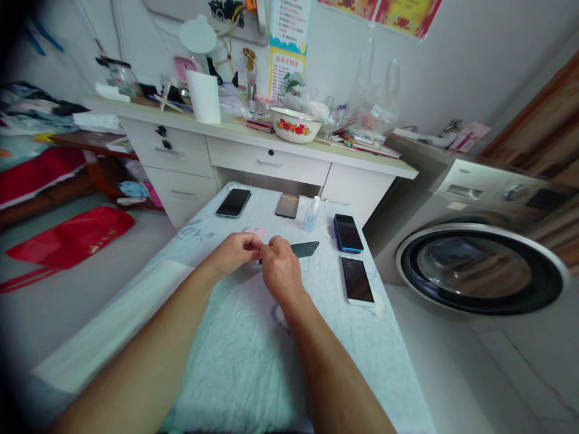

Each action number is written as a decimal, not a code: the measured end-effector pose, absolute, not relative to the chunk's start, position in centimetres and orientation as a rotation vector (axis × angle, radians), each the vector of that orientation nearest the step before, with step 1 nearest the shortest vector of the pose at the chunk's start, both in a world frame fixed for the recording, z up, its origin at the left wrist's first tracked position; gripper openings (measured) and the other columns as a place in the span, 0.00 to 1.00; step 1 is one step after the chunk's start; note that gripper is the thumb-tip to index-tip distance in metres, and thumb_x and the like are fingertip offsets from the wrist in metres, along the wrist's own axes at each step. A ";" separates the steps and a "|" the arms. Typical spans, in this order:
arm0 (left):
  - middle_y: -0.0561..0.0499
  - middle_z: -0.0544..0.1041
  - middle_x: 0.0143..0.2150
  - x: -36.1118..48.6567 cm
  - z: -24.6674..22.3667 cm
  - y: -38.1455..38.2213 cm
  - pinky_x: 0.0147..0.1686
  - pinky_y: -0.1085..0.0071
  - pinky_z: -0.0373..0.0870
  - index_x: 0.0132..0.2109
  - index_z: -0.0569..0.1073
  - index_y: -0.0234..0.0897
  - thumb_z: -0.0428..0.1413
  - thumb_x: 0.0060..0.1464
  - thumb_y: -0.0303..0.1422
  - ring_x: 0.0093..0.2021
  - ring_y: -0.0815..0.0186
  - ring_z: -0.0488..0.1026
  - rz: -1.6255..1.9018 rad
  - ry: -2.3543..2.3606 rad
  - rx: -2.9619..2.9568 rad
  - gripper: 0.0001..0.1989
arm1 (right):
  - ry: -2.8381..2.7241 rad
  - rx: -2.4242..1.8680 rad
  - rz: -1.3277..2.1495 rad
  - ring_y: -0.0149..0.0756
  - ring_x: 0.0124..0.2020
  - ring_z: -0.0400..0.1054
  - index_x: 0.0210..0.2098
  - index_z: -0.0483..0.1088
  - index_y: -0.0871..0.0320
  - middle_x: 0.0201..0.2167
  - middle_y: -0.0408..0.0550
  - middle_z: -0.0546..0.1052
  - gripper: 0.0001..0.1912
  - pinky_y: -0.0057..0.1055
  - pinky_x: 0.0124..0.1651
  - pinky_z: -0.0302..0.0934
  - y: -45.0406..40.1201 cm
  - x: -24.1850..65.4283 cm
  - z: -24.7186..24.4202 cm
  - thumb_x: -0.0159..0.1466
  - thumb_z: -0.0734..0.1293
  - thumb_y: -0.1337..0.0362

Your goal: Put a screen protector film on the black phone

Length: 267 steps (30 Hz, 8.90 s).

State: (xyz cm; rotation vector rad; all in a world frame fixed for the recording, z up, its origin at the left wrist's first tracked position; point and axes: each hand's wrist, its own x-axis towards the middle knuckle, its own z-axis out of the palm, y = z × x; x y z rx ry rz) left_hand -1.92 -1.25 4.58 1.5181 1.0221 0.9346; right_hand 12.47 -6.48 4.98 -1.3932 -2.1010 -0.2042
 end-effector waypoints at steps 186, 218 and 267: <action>0.57 0.70 0.21 -1.8 4.5 -1.4 0.27 0.74 0.61 0.26 0.72 0.35 0.60 0.38 0.30 0.24 0.71 0.66 0.935 1.058 1.605 0.05 | -1.993 -1.389 -0.139 0.35 0.37 0.64 0.36 0.74 0.57 0.36 0.50 0.68 0.13 0.30 0.42 0.60 -6.2 14.3 5.4 0.61 0.59 0.72; 0.57 0.70 0.24 -2.6 4.2 -0.9 0.28 0.75 0.59 0.28 0.71 0.34 0.59 0.38 0.29 0.25 0.73 0.64 1.011 1.047 1.579 0.06 | -1.832 -1.490 -0.230 0.34 0.34 0.64 0.33 0.74 0.59 0.33 0.48 0.68 0.12 0.29 0.41 0.59 -4.9 17.1 4.9 0.59 0.59 0.73; 0.57 0.70 0.23 -2.3 4.8 -1.4 0.29 0.73 0.62 0.26 0.73 0.34 0.61 0.35 0.29 0.26 0.71 0.67 0.921 1.037 1.532 0.07 | -1.991 -1.395 -0.118 0.34 0.36 0.64 0.34 0.73 0.58 0.36 0.49 0.67 0.12 0.28 0.41 0.60 -6.2 13.6 5.2 0.62 0.58 0.72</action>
